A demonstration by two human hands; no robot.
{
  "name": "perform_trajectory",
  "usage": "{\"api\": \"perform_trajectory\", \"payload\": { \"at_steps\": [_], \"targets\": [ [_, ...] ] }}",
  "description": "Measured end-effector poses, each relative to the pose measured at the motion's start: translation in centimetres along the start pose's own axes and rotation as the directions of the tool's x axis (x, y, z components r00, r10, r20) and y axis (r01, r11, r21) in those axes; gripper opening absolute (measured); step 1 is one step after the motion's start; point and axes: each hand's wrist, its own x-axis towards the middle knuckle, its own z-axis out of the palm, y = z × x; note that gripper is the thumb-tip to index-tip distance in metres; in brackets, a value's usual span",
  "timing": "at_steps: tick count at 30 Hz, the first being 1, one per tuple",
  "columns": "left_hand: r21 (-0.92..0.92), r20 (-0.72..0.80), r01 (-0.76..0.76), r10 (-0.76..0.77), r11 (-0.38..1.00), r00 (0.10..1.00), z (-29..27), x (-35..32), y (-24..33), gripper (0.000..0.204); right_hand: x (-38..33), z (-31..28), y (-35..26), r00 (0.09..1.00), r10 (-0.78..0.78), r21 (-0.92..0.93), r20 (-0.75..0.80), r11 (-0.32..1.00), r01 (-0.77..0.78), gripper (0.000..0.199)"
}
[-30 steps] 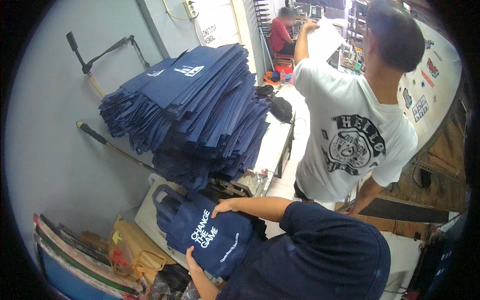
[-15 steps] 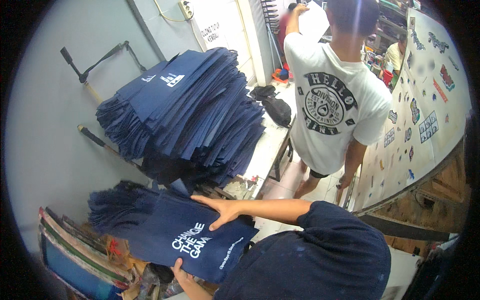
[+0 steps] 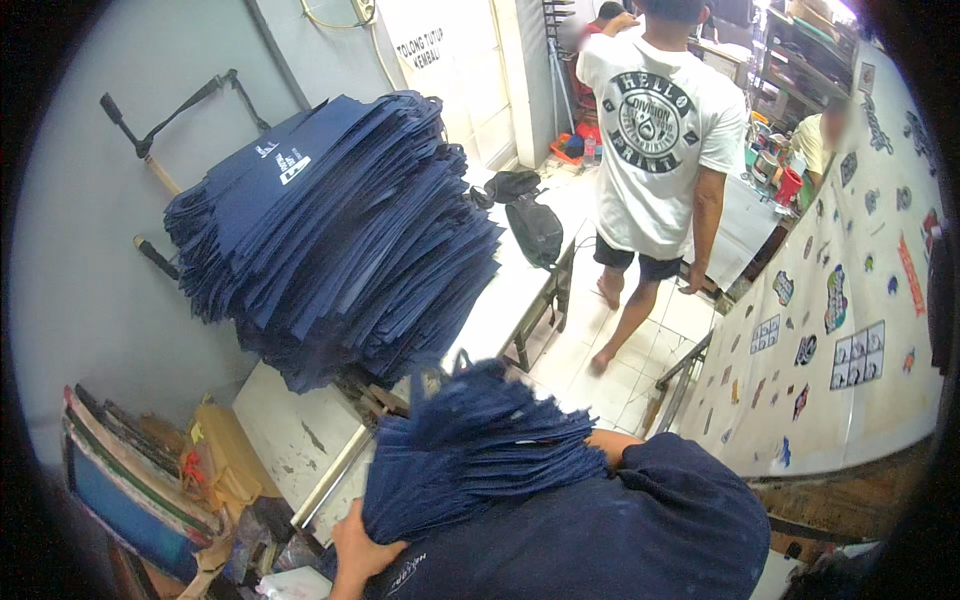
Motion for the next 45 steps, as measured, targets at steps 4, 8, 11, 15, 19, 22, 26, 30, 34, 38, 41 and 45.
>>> {"api": "perform_trajectory", "payload": {
  "at_steps": [4, 8, 11, 15, 19, 22, 26, 30, 34, 38, 41, 45],
  "targets": [
    [0.109, 0.073, -0.024, 0.016, 0.994, 0.997, 6.7, 5.6, -0.3, 0.087, 1.9, -1.8, 16.7, 0.938, 0.213, -0.080, -0.274, 0.967, -0.243, 0.089],
    [0.057, 0.078, 0.087, -0.091, 0.995, 0.993, 10.7, 10.2, 1.9, 0.087, -5.9, -10.9, 14.9, 0.735, 0.501, 0.332, -0.457, 0.863, -0.381, 0.087],
    [0.086, 0.106, 0.069, -0.078, 0.994, 0.991, 11.8, 14.5, 5.3, 0.086, -9.3, -15.4, 15.7, 0.632, 0.591, 0.405, -0.502, 0.806, -0.431, 0.084],
    [0.196, 0.168, 0.064, -0.098, 0.978, 0.981, 12.4, 19.4, 8.6, 0.080, -12.9, -18.3, 17.7, 0.505, 0.671, 0.458, -0.543, 0.740, -0.492, 0.080],
    [0.270, 0.248, 0.151, -0.220, 0.951, 0.943, 11.1, 22.9, 11.3, 0.070, -11.7, -21.8, 21.3, 0.335, 0.726, 0.668, -0.600, 0.685, -0.291, 0.068],
    [0.293, 0.183, 0.232, -0.293, 0.927, 0.938, 11.8, 23.6, 11.6, 0.067, -9.5, -28.4, 15.9, 0.150, 0.690, 0.673, -0.708, 0.724, -0.150, 0.060],
    [0.302, 0.200, 0.466, -0.533, 0.832, 0.822, 11.4, 25.1, 14.8, 0.065, -3.0, -41.4, 11.1, 0.029, 0.489, 0.489, -0.872, 0.872, -0.001, 0.043],
    [0.261, 0.107, 0.637, -0.678, 0.725, 0.727, 14.1, 24.9, 16.1, 0.062, 4.6, -57.6, 1.1, -0.071, 0.071, 0.047, -0.995, 0.955, 0.293, 0.032],
    [0.238, 0.023, 0.772, -0.798, 0.589, 0.602, 17.4, 24.8, 18.2, 0.059, 10.7, -69.8, -13.0, 0.076, -0.388, -0.325, -0.919, 0.852, 0.410, 0.052],
    [0.196, 0.084, 0.868, -0.890, 0.456, 0.449, 22.7, 22.1, 18.5, 0.058, 15.2, -74.1, -26.5, 0.419, -0.612, -0.540, -0.671, 0.790, 0.290, 0.081],
    [0.135, 0.243, 0.918, -0.911, 0.373, 0.334, 26.1, 20.5, 17.5, 0.057, 18.7, -75.5, -31.1, 0.515, -0.649, -0.704, -0.560, 0.701, 0.117, 0.090],
    [0.206, 0.019, 0.881, -0.902, 0.425, 0.431, 27.2, 19.8, 22.8, 0.055, 22.4, -77.2, -33.7, 0.642, -0.659, -0.838, -0.392, 0.543, 0.046, 0.094]
  ]
}}
